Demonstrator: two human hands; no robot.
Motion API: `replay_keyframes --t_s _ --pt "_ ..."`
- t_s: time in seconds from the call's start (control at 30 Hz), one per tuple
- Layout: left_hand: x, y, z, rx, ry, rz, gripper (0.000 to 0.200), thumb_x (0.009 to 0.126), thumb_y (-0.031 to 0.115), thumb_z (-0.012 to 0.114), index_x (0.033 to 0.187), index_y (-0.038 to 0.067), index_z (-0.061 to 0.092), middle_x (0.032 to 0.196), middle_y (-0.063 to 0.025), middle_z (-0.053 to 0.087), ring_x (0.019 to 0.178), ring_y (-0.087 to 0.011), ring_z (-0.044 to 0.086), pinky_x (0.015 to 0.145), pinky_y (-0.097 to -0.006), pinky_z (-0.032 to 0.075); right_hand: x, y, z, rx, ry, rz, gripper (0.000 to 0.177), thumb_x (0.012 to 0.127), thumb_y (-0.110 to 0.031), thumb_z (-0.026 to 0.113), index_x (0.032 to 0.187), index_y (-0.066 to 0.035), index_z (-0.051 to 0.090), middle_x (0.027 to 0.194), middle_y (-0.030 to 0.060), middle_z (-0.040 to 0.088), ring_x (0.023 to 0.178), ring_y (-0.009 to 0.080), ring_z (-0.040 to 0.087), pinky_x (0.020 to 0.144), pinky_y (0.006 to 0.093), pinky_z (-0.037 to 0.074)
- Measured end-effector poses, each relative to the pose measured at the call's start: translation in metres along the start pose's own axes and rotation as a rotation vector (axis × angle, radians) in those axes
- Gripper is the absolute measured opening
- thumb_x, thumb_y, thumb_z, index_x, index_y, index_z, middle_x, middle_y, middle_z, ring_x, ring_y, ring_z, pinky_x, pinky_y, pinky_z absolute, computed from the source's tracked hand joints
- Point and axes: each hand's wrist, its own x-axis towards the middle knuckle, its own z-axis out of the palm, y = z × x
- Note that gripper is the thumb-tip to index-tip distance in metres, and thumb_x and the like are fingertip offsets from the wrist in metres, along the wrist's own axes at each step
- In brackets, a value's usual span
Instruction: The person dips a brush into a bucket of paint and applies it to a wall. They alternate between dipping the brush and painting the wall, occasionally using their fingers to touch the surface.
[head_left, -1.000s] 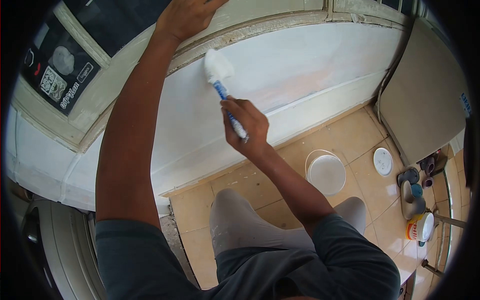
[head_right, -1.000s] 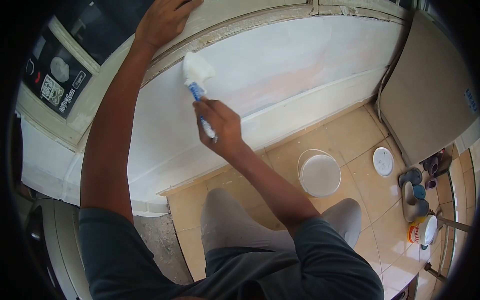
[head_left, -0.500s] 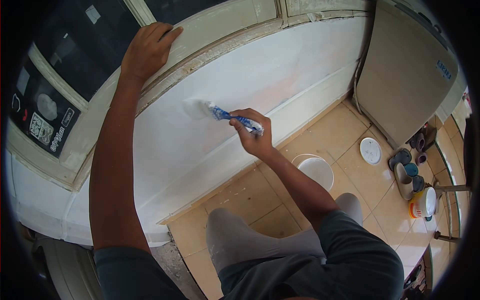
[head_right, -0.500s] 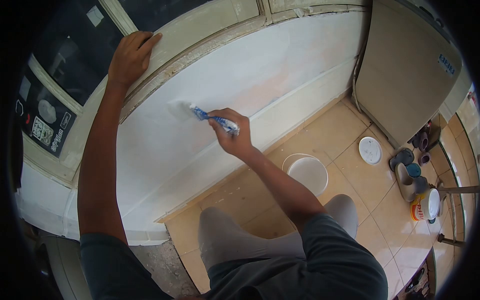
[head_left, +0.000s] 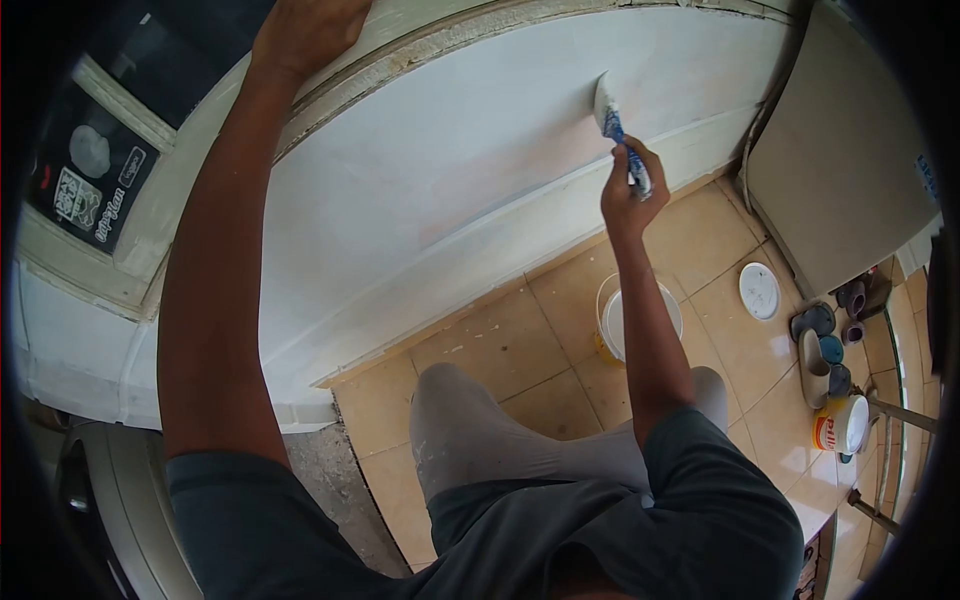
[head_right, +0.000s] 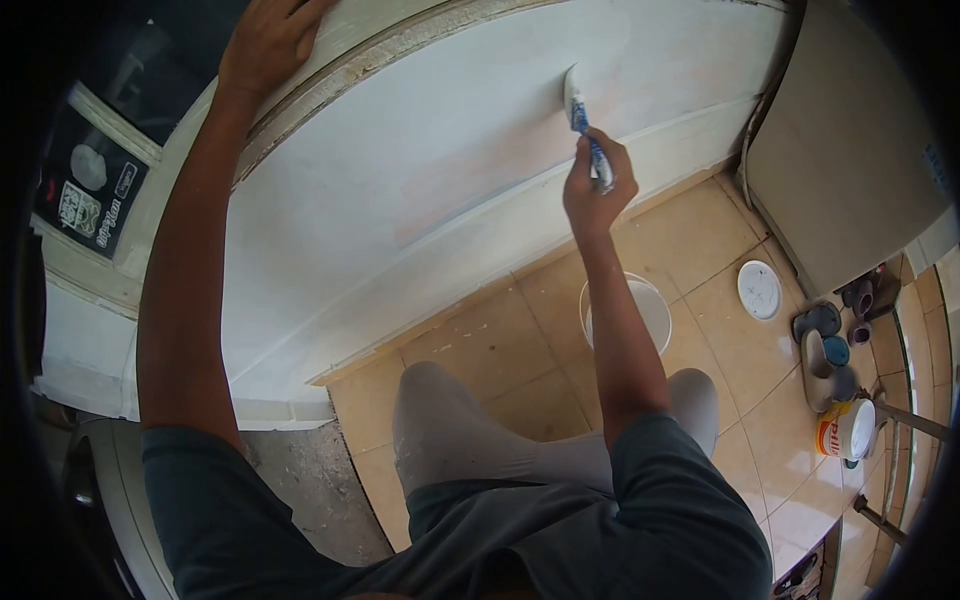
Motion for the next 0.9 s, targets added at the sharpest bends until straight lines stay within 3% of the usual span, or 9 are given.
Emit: replay_keyframes --t_s 0.13,0.33,0.47,0.67,0.8,0.9 --pt "-0.001 -0.001 0.001 0.015 0.032 0.025 0.025 0.082 0.004 0.064 0.106 0.007 0.070 0.101 -0.0098 0.064 0.100 -0.0253 0.061 0.091 -0.0382 0.047 -0.066 -0.066 0.036 0.070 -0.141 -0.056 0.021 0.082 0.007 0.068 0.101 0.000 0.069 0.091 0.0185 0.069 0.083 0.0312 0.069 0.074 0.0327 0.055" --pt "0.000 0.002 0.001 -0.003 0.047 -0.001 0.023 0.083 0.005 0.063 0.105 0.006 0.070 0.099 -0.0096 0.064 0.098 -0.0263 0.061 0.090 -0.0382 0.048 -0.147 -0.134 0.058 0.400 -0.599 -0.056 0.031 0.077 0.007 0.071 0.106 -0.003 0.067 0.100 0.0168 0.069 0.086 0.0317 0.069 0.072 0.0354 0.057" --pt "0.000 0.001 0.001 0.002 0.048 0.010 0.022 0.084 0.005 0.063 0.105 0.006 0.070 0.099 -0.0098 0.064 0.098 -0.0265 0.061 0.089 -0.0384 0.048 -0.141 -0.151 0.056 0.482 -0.488 0.016 0.025 0.079 0.007 0.071 0.102 -0.003 0.068 0.095 0.0155 0.069 0.079 0.0276 0.070 0.067 0.0325 0.056" --pt "0.001 0.001 0.002 -0.005 0.066 0.016 0.022 0.085 0.006 0.063 0.106 0.007 0.070 0.100 -0.0101 0.065 0.098 -0.0270 0.061 0.090 -0.0391 0.048 -0.113 -0.164 0.063 0.593 -0.577 0.080 0.017 0.083 0.005 0.069 0.100 0.000 0.070 0.091 0.0161 0.071 0.075 0.0227 0.070 0.065 0.0287 0.054" --pt "-0.001 0.001 0.002 -0.005 0.033 -0.002 0.022 0.085 0.006 0.062 0.106 0.007 0.071 0.101 -0.0099 0.064 0.098 -0.0272 0.061 0.090 -0.0395 0.047 -0.093 -0.139 0.073 0.596 -0.500 0.122 0.015 0.083 0.004 0.068 0.097 0.000 0.069 0.085 0.0148 0.069 0.070 0.0239 0.067 0.063 0.0302 0.051" --pt "0.000 -0.001 0.002 -0.005 0.027 0.001 0.023 0.085 0.006 0.062 0.106 0.008 0.071 0.102 -0.0095 0.064 0.099 -0.0268 0.060 0.091 -0.0393 0.047 -0.064 -0.110 0.055 0.429 -0.455 0.107 0.013 0.083 0.004 0.068 0.096 0.001 0.070 0.084 0.0147 0.070 0.070 0.0215 0.067 0.064 0.0285 0.051"
